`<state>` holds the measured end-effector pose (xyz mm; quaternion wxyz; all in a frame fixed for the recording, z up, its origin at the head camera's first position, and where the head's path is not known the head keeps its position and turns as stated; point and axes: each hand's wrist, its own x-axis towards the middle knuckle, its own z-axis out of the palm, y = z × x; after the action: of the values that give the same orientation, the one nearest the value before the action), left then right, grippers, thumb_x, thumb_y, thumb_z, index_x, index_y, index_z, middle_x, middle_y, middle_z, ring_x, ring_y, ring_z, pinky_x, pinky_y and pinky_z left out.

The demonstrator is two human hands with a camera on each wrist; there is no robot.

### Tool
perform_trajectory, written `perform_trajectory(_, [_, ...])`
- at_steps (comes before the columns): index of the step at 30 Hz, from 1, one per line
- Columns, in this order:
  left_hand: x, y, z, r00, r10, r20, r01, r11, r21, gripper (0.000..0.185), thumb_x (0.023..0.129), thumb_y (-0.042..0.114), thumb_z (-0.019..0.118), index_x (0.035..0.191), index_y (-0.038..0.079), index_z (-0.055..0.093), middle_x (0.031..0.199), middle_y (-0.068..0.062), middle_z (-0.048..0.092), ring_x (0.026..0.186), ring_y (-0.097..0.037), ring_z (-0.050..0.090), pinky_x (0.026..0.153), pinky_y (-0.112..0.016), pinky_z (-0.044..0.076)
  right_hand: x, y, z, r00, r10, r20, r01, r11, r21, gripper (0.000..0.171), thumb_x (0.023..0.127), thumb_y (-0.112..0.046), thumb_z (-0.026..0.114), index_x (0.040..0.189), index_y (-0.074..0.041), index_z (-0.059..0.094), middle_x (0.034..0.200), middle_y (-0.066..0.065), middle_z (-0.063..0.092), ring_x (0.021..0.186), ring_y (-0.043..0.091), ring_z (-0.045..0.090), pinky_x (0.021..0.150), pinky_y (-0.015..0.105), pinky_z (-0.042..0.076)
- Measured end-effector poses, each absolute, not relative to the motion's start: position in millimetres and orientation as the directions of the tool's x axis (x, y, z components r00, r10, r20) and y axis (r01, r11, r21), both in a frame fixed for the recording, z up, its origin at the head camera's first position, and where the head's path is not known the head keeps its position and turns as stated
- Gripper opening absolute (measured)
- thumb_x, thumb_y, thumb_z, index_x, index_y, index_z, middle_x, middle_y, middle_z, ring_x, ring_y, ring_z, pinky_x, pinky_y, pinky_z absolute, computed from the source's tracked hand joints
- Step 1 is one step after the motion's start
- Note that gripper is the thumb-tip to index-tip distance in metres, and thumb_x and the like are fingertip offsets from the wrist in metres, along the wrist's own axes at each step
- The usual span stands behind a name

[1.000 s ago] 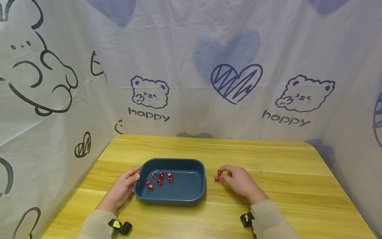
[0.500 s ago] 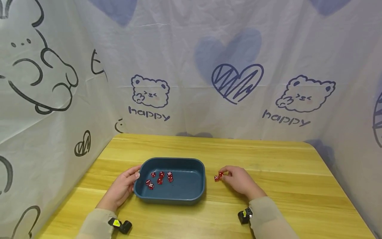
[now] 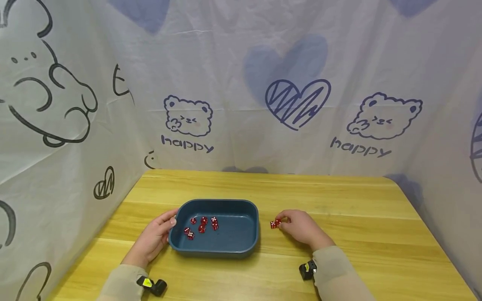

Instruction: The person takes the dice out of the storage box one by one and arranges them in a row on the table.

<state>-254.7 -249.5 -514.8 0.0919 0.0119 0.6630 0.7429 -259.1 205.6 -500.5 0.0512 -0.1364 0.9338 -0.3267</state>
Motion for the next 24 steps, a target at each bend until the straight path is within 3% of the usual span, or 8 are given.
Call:
perform_trajectory(12, [-255.1,-248.8,-515.4,-0.983,0.14,-0.115,-0.129,-0.098,0.987,0.046,0.105,0.013,0.055,0.149,0.001,0.047,0.111,-0.013,0.061,0.068,-0.013,0.053,0.058,-0.021,0.048,-258.9,206.1,-499.6,-0.955,-0.295,-0.032,-0.213,0.753,-0.622,0.017,0.094,-0.017,0.07,0.111,-0.018,0.073,0.076,-0.002,0.055,0.068,0.017,0.048,0.064,0.036,0.04])
perform_trajectory(24, [-255.9,-248.7,-516.2,-0.983,0.143,-0.111,-0.125,-0.096,0.988,0.045,0.105,0.012,0.055,0.149,0.0,0.047,0.11,-0.013,0.06,0.068,-0.013,0.052,0.058,-0.021,0.046,-258.7,206.0,-503.2,-0.957,-0.288,-0.028,-0.201,0.734,-0.649,0.029,0.094,-0.024,0.072,0.122,-0.016,0.07,0.071,0.0,0.051,0.063,0.016,0.046,0.057,0.032,0.038])
